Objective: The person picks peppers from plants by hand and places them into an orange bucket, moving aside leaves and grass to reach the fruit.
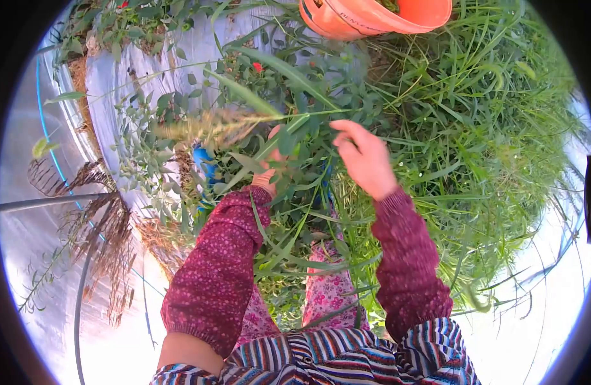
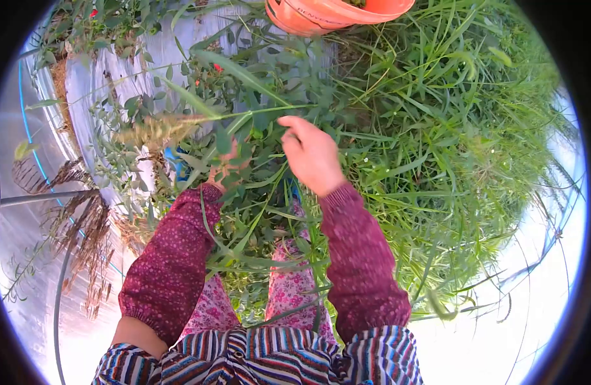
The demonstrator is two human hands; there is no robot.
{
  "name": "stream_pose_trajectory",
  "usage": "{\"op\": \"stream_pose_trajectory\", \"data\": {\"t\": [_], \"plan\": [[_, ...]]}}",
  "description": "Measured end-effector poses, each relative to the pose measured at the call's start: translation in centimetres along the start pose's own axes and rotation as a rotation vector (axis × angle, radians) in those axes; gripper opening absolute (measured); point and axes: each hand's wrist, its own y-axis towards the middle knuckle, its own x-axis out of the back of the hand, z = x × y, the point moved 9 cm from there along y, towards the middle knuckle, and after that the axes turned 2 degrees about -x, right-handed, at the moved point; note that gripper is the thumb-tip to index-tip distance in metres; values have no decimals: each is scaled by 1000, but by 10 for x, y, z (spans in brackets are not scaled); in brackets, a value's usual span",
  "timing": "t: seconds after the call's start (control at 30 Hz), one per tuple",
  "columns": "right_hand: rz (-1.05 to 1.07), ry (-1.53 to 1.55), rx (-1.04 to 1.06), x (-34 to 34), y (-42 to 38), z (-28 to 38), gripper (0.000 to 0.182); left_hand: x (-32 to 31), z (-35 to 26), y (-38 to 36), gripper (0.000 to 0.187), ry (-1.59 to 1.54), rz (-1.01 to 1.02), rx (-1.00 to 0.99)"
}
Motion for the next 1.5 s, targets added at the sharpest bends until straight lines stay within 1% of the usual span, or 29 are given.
{"op": "stream_pose_trajectory", "data": {"t": [0.07, 0.1, 0.17, 0.33, 0.4, 0.43, 0.47, 0.57, 0.63, 0.67, 0.73, 0.8, 0.83, 0.87, 0.9, 0.93, 0.97, 1.0, 1.07, 1.1, 1.13, 1.2, 1.23, 1.27, 1.3, 1.37, 1.43, 1.47, 1.5], "plan": [[-80, -165, 149, -24, 32, -17, 29, -3, -8, 9, 50, -14, 34, -103], [-82, -173, 152, -38, 44, -29, 29, -4, -10, 10, 50, -14, 45, -140], [196, 282, -124, -80, 62, -66, 29, -3, -11, 9, 50, -16, 56, -196], [180, 352, -234, -80, 43, -65, 32, -2, 3, 6, 50, 46, 67, -254], [123, 641, -103, -82, 40, -63, 32, -3, 3, 5, 52, 177, 68, -341], [168, 682, -203, -87, 40, -74, 33, -4, 3, 4, 55, 266, 64, -400], [167, 681, -203, -86, 41, -79, 33, -4, 4, 3, 58, 354, 54, -459], [118, 715, -146, -82, 42, -81, 30, -9, -18, -15, 57, 305, 10, -453], [-47, 367, 68, -71, 38, -78, 23, -10, -33, -25, 54, 313, -3, -495], [-38, 371, 72, -72, 34, -79, 23, -12, -42, -31, 53, 318, -11, -508], [-181, 309, 64, -52, 19, -61, 19, -29, -75, -51, 45, 958, -120, -705], [-208, 329, 58, -45, 6, -44, 18, -31, -82, -54, 43, 917, -126, -730], [-222, 361, -17, -43, 1, -49, 18, -27, -76, -44, 40, 714, -91, -613], [-232, 394, -93, -42, -1, -56, 20, -26, -62, -35, 44, 279, 21, -428], [-449, 251, 126, -17, -7, -43, 17, -24, -48, -30, 52, -163, 49, -237], [-647, 124, 349, -1, -18, -29, 15, -20, -40, -27, 48, -196, -10, -235], [-570, 334, 231, 4, -16, -31, 14, -14, -28, -26, 45, -230, -78, -227], [-492, 527, 102, 13, -18, -24, 12, -15, -31, -36, 49, -147, -72, -212], [-234, 701, 70, 4, -11, 0, 14, -13, -35, -39, 53, -60, -84, -199], [-102, 642, 117, -6, -10, 21, 14, -12, -51, -43, 49, 349, -166, -490], [-85, 647, 116, -11, -8, 33, 14, -25, -64, -54, 44, 768, -236, -769], [226, 474, 140, -57, 2, 70, 13, -31, -51, -44, 43, 769, -185, -702], [271, 412, 205, -73, 12, 84, 13, -29, -58, -56, 45, 561, -8, -492], [316, 350, 268, -87, 27, 93, 13, -24, -59, -54, 45, 563, -15, -488], [281, 416, 201, -93, 49, 85, 17, -21, -66, -53, 48, 572, 2, -580], [139, 487, 77, -89, 94, 59, 28, -14, -92, -69, 56, 1057, -265, -891], [-77, 386, -35, -64, 132, 24, 41, 10, -97, -75, 48, 1280, -284, -835], [-190, 276, -96, -47, 145, 2, 48, 34, -91, -63, 37, 1123, -70, -396], [-210, 264, -104, -34, 159, -29, 48, 48, -115, -82, 30, 1043, -297, -922]]}}
